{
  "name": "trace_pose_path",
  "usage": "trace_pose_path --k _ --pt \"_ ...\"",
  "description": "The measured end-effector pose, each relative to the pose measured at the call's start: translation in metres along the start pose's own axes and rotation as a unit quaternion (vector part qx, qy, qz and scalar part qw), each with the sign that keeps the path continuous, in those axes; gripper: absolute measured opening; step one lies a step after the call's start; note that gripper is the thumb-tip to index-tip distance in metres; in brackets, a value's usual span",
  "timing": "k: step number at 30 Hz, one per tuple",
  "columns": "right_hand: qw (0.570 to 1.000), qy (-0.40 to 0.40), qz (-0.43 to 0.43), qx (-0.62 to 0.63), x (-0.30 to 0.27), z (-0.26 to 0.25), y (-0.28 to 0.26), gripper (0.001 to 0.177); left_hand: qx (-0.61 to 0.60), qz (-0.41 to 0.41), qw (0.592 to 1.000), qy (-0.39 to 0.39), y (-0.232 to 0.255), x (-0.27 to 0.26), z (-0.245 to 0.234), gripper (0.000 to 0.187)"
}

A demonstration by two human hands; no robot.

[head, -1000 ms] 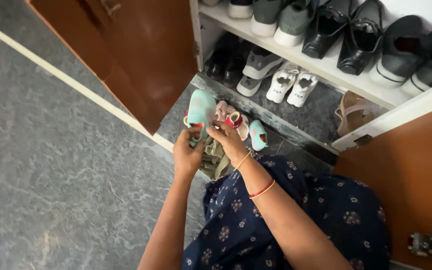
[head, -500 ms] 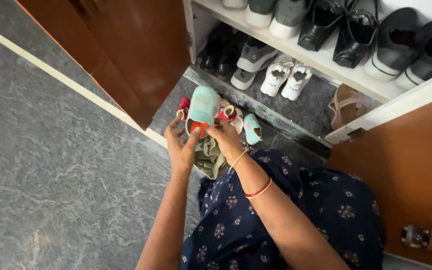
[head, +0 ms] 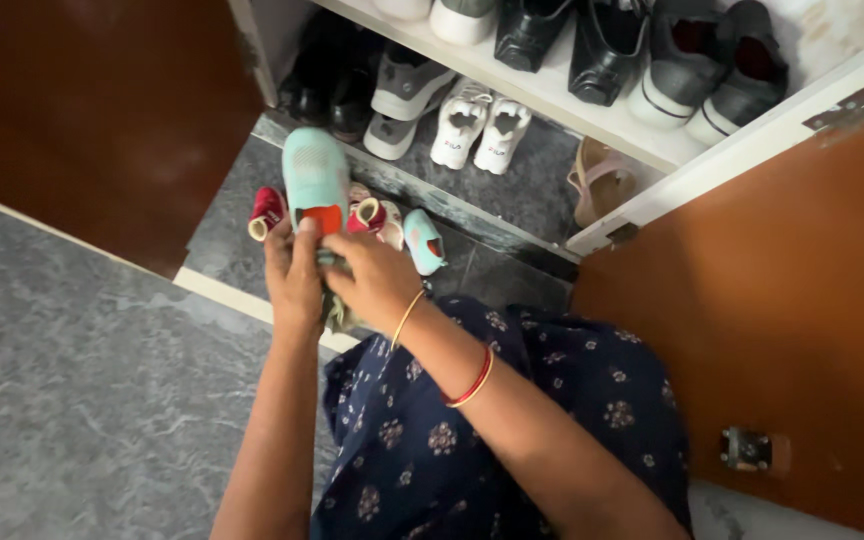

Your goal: The person sits on the floor and wipes several pairs of shoes with a cloth, including sneakers, sandals, and children's shoes. They pick up each shoe, wipe it thoroughly, and place it back into the shoe cabinet.

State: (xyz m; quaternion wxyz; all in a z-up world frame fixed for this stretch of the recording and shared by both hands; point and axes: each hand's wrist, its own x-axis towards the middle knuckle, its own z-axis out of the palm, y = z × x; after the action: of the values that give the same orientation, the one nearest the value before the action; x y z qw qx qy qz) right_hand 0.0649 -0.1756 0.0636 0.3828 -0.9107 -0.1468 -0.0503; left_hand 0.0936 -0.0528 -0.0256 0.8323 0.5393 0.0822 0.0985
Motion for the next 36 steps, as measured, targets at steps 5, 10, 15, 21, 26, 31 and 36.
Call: trace_pose_path --k 5,10,15,21,26,31,36 --pt "0.996 0.029 0.039 -0.073 0.04 -0.045 0.07 0.022 0.013 -0.024 0.996 -0.088 -0.019 0.022 0.062 0.064" --pt "0.978 0.041 0.106 -0.174 0.045 -0.076 0.187 0.027 0.1 -0.075 0.977 -0.171 -0.094 0.044 0.094 0.061" --pt "0.937 -0.021 0.228 -0.263 0.03 -0.105 0.308 0.034 0.326 -0.171 0.909 -0.194 -0.166 0.044 0.079 0.063" --pt "0.884 -0.036 0.337 -0.322 0.035 -0.132 0.378 0.029 0.454 -0.045 0.864 -0.214 -0.265 0.038 0.046 0.057" --pt "0.862 -0.058 0.354 -0.359 0.037 -0.136 0.412 0.032 0.51 -0.137 0.822 -0.214 -0.307 0.028 0.035 0.07" --pt "0.856 -0.037 0.381 -0.347 0.046 -0.135 0.435 0.032 0.517 -0.178 0.815 -0.193 -0.333 0.024 0.029 0.087" --pt "0.867 0.08 0.375 -0.319 0.055 -0.132 0.442 0.039 0.516 -0.222 0.813 -0.157 -0.37 0.032 0.023 0.103"
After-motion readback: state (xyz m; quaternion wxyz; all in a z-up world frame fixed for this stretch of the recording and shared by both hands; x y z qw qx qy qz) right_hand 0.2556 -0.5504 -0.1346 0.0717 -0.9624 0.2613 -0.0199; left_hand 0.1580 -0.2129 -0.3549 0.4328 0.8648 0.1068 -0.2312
